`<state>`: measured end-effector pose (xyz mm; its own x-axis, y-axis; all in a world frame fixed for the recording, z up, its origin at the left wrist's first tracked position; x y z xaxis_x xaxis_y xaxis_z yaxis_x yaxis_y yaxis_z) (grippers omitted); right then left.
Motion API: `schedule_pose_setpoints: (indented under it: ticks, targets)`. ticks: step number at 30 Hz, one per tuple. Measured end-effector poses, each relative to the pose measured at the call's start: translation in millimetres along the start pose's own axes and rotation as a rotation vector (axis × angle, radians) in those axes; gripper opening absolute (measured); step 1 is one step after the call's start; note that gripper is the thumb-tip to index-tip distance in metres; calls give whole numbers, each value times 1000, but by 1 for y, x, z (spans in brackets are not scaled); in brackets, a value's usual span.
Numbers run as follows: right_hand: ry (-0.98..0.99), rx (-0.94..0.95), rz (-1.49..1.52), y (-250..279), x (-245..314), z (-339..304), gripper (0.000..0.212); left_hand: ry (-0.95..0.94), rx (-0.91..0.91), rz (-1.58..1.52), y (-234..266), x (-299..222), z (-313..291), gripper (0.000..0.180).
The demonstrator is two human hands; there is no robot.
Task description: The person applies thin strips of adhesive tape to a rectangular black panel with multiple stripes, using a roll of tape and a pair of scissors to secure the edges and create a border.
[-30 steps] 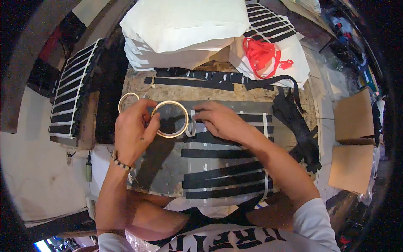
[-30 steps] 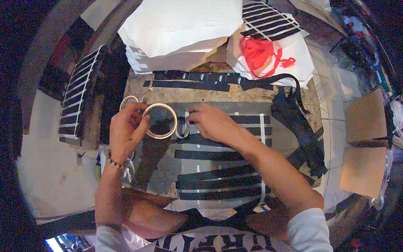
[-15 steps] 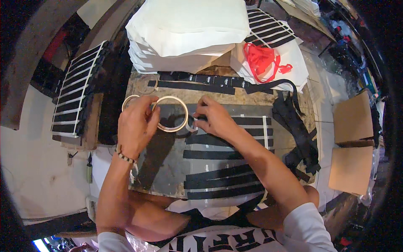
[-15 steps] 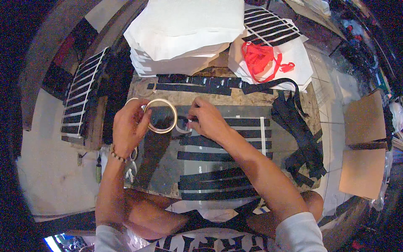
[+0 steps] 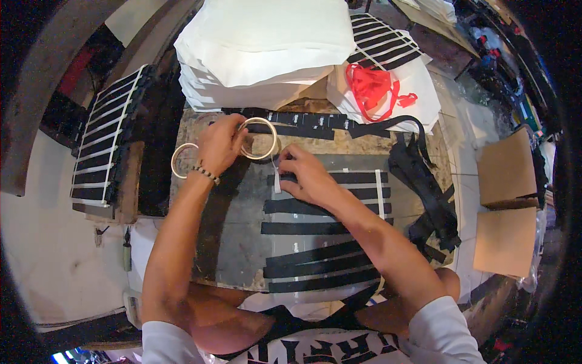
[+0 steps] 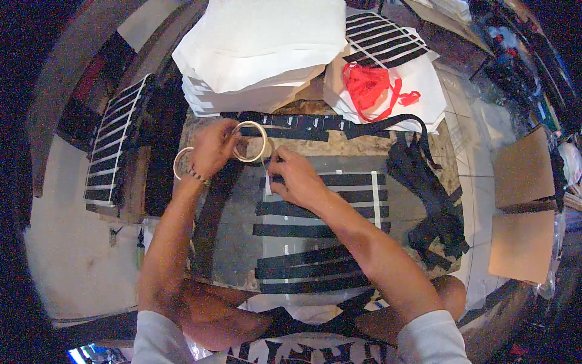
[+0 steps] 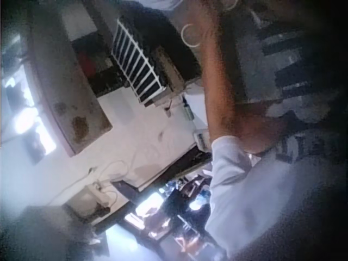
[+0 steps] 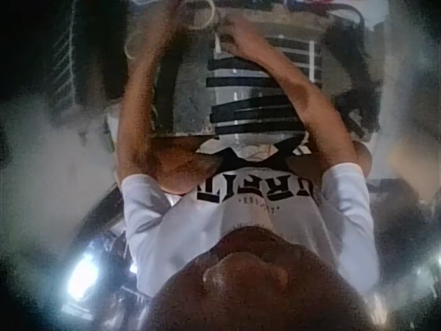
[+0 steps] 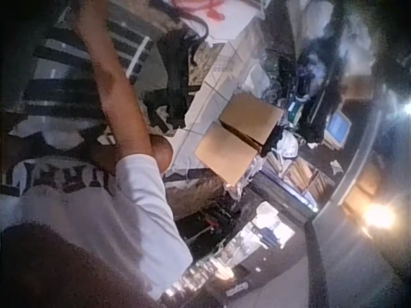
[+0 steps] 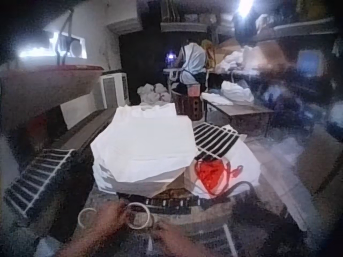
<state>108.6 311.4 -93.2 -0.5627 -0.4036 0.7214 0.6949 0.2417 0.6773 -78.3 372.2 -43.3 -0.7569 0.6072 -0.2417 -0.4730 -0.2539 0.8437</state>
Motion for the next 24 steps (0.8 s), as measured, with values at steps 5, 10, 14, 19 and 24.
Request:
schedule_pose_setpoints:
  ticks: [5,10,14,19,24]
  targets:
    - [6,32,70,4,-5,-2,28,73,55,-3,-25,8,9,21]
    - [-136,155,262,3,-20,-1,23,105,124,22,-37,16,11,20]
    - [30,113,127,9,-12,-5,21,58,114,43,-46,22,13,19]
    - [-14,146,102,8,-12,-7,21,35,113,58,-50,23,16,18]
    - [-25,128,141,11,-12,-7,19,27,110,63,-53,23,16,17]
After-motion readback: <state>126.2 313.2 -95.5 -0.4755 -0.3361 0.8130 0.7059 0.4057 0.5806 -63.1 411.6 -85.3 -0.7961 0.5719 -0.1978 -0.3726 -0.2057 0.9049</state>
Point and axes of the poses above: each hand's wrist, its own z-axis towards the middle knuckle, its own y-axis out of the back of the hand, x = y × z, the point moved 9 cm from there along z, towards the middle knuckle, and after that the axes turned 14 degrees about -y, right-handed, at the moved point
